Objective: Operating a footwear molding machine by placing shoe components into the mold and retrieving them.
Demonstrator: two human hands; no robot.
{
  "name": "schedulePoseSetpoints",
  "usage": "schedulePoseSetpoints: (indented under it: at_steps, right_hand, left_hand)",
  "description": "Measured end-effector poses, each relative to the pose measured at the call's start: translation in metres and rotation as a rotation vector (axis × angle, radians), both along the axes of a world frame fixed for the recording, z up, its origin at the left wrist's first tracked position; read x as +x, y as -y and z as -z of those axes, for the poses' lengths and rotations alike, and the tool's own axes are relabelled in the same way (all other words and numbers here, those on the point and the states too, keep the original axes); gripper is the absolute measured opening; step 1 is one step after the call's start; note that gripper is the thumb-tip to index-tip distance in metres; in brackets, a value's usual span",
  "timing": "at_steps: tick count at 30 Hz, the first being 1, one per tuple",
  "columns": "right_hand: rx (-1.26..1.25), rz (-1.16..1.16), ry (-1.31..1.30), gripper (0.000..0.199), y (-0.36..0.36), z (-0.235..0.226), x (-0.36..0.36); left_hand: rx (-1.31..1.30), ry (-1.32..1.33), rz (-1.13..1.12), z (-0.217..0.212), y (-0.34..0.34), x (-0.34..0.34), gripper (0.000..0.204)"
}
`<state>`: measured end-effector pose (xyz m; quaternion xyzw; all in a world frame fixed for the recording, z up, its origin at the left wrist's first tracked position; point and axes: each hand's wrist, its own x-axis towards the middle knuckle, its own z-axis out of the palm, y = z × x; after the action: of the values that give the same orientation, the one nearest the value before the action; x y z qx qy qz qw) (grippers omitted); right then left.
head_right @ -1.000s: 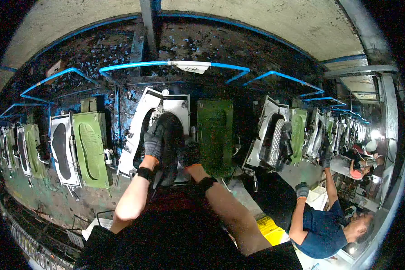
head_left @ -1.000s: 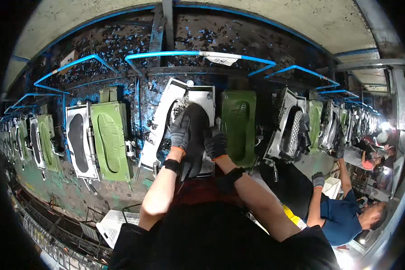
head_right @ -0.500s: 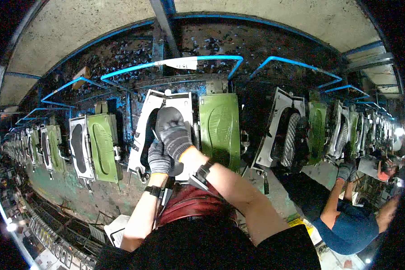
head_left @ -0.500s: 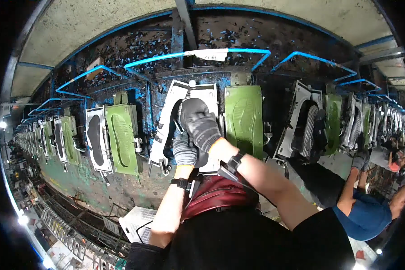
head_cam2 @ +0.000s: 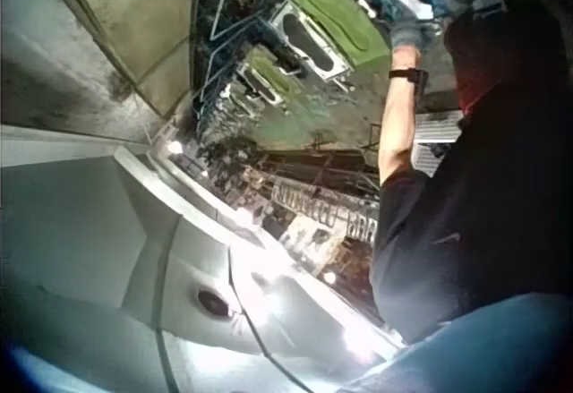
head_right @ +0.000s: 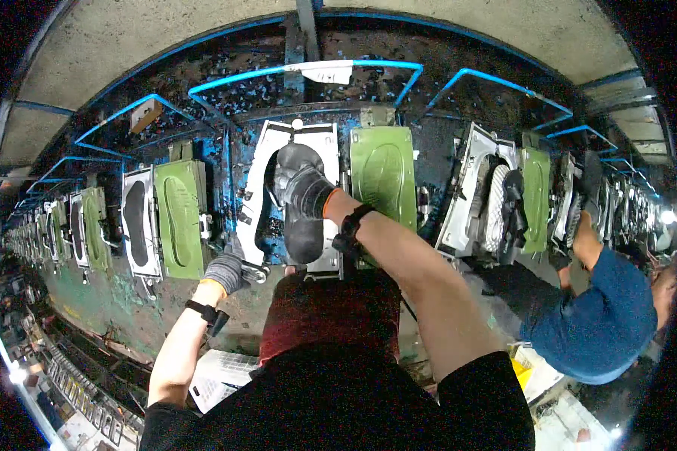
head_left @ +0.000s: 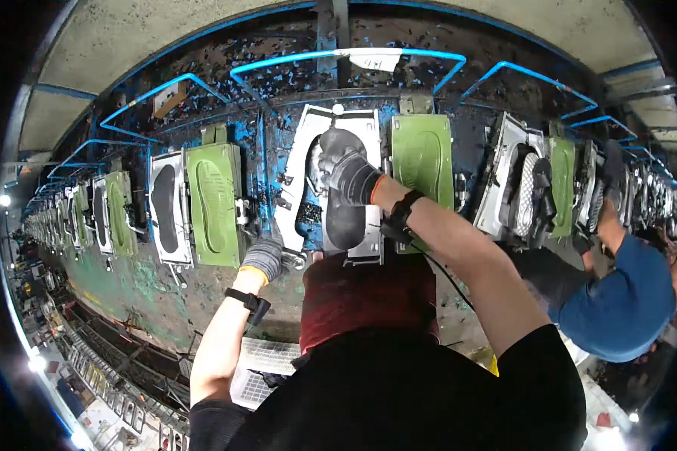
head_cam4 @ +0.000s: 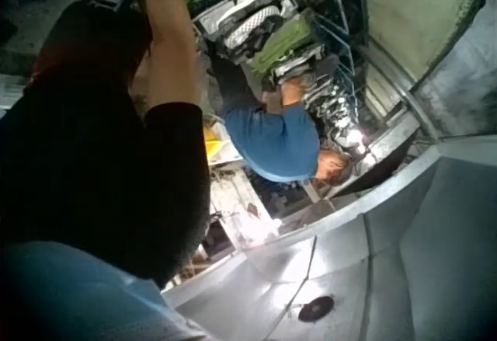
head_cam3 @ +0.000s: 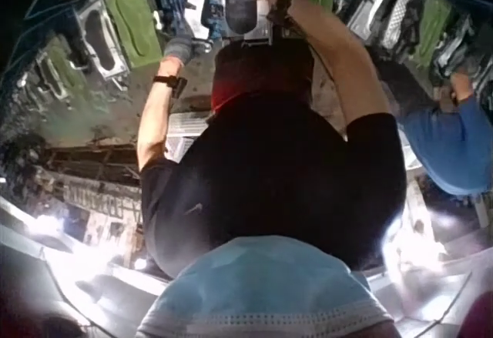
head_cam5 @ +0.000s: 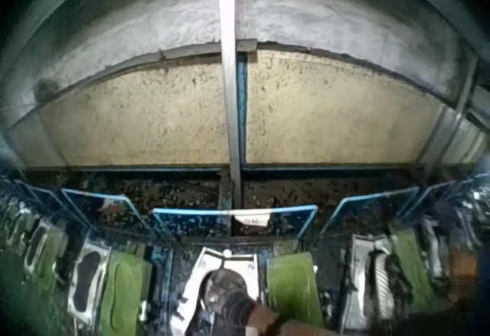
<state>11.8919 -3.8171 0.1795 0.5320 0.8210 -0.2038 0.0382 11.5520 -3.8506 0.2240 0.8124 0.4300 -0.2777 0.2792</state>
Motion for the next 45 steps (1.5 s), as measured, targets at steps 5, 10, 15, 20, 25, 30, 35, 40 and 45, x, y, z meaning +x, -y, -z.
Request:
schedulePoseSetpoints:
  at_steps: [5,10,15,20,25,30,35,40,45]
  right_hand:
    - [0.222,-0.035,-0.033,0.061,0.016,-0.050,-0.031]
    - [0.247,0.362,-0.134,0.095,0.111,-0.029,-0.049]
    - [0.190,0.414,-0.281,0.061,0.174,-0.030,-0.071]
    - [0.266,0.487,-0.274,0.057,0.165,-0.042,-0.095]
    - [0.416,0.239,-0.218,0.062,0.185,-0.014,-0.070]
    - [0.274,0.352,-0.769,0.032,0.148,-0.019,-0.037]
    - [0.415,0.534,-0.446,0.061,0.168,-0.032,-0.079]
    - [0.201,0.577,-0.408,0.099,0.216,-0.038,-0.109]
    - [0.052,0.547,-0.211,0.093,0.215,-0.050,-0.113]
  left_hand:
    - [0.281,0.373,0.273,0.028,0.091,-0.012,0.118]
    - [-0.226,0.323,-0.117,-0.052,0.043,0.048,0.110]
    - [0.055,0.587,-0.194,-0.030,-0.001,0.059,0.049]
    - [0.378,0.750,-0.147,-0.017,-0.055,0.125,0.049]
    - [0.461,0.476,0.228,-0.015,-0.064,0.182,0.062]
    - [0.511,0.402,0.385,-0.012,-0.056,0.198,0.067]
    - [0.500,0.406,0.336,-0.004,-0.085,0.205,0.063]
    - [0.851,0.483,0.432,0.022,-0.065,0.211,0.057]
    - [0.687,0.573,0.295,0.023,-0.068,0.204,0.067]
